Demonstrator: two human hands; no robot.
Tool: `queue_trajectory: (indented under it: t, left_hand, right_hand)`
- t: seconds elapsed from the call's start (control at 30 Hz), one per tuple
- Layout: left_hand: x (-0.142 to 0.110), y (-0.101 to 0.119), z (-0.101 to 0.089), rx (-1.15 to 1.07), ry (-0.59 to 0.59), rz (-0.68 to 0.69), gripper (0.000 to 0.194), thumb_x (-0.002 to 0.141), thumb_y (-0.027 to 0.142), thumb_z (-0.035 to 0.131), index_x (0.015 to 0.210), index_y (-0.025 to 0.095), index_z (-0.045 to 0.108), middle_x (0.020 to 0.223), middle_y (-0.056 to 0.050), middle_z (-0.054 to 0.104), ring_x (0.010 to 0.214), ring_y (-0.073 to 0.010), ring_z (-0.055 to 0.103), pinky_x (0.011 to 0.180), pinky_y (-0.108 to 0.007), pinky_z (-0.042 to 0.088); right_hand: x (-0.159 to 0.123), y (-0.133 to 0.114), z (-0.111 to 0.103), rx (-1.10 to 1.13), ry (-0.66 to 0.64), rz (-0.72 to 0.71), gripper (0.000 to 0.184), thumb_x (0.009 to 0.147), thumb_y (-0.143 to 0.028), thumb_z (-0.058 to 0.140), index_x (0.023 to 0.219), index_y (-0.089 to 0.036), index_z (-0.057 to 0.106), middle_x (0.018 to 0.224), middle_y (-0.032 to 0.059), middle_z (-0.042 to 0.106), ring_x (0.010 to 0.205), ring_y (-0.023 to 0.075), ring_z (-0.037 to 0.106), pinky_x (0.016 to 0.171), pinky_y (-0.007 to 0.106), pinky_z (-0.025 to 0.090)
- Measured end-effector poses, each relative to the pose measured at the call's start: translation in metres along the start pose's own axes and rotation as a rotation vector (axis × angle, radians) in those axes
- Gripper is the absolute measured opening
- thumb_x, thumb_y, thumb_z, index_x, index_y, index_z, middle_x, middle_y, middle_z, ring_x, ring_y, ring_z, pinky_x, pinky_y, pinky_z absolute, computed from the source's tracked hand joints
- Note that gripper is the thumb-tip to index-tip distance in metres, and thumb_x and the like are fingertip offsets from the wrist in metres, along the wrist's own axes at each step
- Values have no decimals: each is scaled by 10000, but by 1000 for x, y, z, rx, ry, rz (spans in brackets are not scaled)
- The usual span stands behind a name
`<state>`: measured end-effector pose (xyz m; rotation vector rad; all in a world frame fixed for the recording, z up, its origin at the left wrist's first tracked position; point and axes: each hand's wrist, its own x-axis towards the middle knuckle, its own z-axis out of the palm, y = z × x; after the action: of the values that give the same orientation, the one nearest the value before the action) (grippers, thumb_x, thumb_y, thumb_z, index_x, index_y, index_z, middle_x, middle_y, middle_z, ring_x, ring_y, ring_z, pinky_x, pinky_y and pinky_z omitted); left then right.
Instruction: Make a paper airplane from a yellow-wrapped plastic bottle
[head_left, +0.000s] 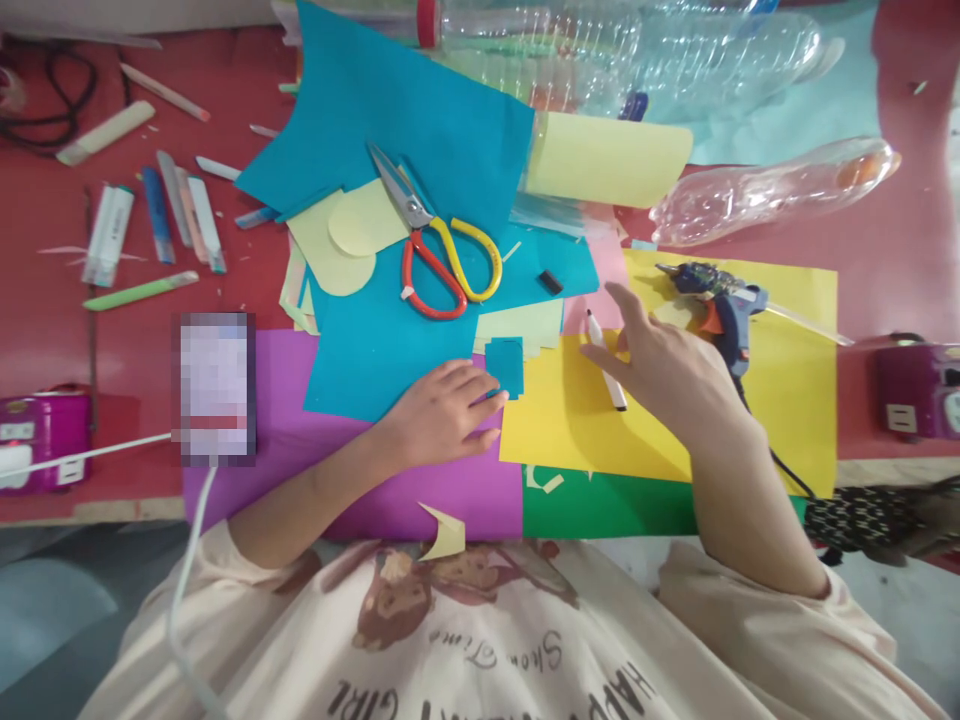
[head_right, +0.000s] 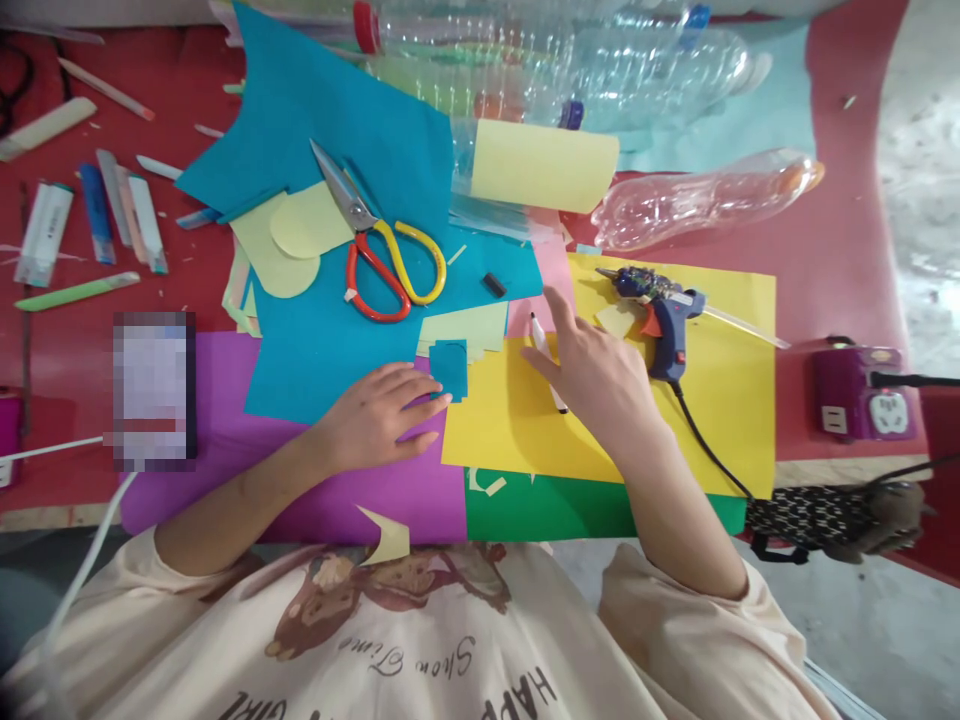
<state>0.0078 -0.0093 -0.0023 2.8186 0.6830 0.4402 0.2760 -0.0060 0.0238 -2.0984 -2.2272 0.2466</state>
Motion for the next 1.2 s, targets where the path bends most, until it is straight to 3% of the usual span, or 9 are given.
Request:
queue_trajectory:
  t: [0.07, 0.17, 0.3, 0.43, 0.53, 0.67, 0.77, 0.87, 1.2]
  left_hand:
    - [0, 1, 0, 0, -2, -7, 313, 953, 315, 483, 1078, 127, 700, 1061, -121, 732, 1048, -248, 650, 1011, -414, 498]
    - [1, 2, -1, -4, -22, -17, 307, 953, 331, 505, 1088, 134, 697, 1070, -123, 727, 1061, -245, 645, 1019, -414, 494]
    - [0, 2, -1, 2, -39, -22, 300, 948, 334, 526, 1109, 139, 687, 1082, -125, 718, 1101, -252, 637, 1044, -424, 486]
    - [-1, 2, 1, 5, -31, -14, 305, 955, 331, 512, 1114, 131, 680, 1114, -136, 707, 1166, -260, 627, 1073, -429, 483]
    - [0, 3, 0, -3, -36, -2, 298, 955, 306, 517, 1110, 107, 676, 1132, -152, 702, 1174, -269, 634, 1063, -426, 503]
    - [1, 5, -3, -1, -51, -26, 264, 947, 291, 548, 1088, 114, 684, 1153, -150, 703, 1186, -261, 637, 1064, -411, 512]
    - [1, 6, -3, 3, -40, -28, 261, 936, 282, 564, 1087, 109, 688, 1160, -152, 707, 1174, -266, 648, 1053, -404, 524]
    - [0, 6, -3, 12, -50, -34, 261, 931, 260, 564, 1117, 121, 682, 1192, -142, 706, 1169, -252, 656, 1039, -384, 536]
    - [0, 11, -3, 71, -15, -21, 258, 949, 234, 527, 1098, 103, 692, 1172, -149, 724, 1155, -243, 671, 1008, -364, 558]
  right_hand:
    - [-9, 4, 3, -27, -81, 19, 606, 857, -342, 576, 1428, -163, 482, 667, 48, 674, 508, 187, 533, 459, 261, 255]
    - [-11, 7, 5, 117, -54, -17, 469, 851, -255, 507, 1306, -211, 613, 647, 37, 656, 500, 169, 519, 470, 276, 283]
    - [3, 11, -3, 866, -76, -25, 341, 863, -426, 498, 1098, -241, 662, 752, 45, 690, 547, 160, 581, 511, 309, 430]
    - [19, 1, -4, 1369, -149, 94, 384, 756, -593, 651, 897, -257, 529, 797, 32, 722, 409, 107, 506, 394, 270, 362]
    - [24, -20, 9, 1452, -139, 138, 479, 751, -685, 639, 767, -254, 431, 611, -16, 649, 359, 89, 453, 362, 244, 308]
    - [19, -46, 30, 1510, -249, 45, 585, 797, -815, 446, 845, -240, 542, 576, -34, 567, 394, 107, 478, 382, 249, 333]
    - [15, -53, 38, 1436, -214, -25, 514, 789, -725, 585, 782, -211, 568, 574, -38, 514, 464, 98, 475, 436, 242, 361]
    - [13, -53, 40, 1364, -152, -53, 446, 760, -629, 686, 812, -201, 574, 681, -7, 595, 565, 111, 539, 512, 252, 432]
    - [13, -54, 40, 1174, -98, -148, 363, 858, -526, 600, 734, -186, 577, 638, 5, 609, 524, 92, 508, 490, 239, 403]
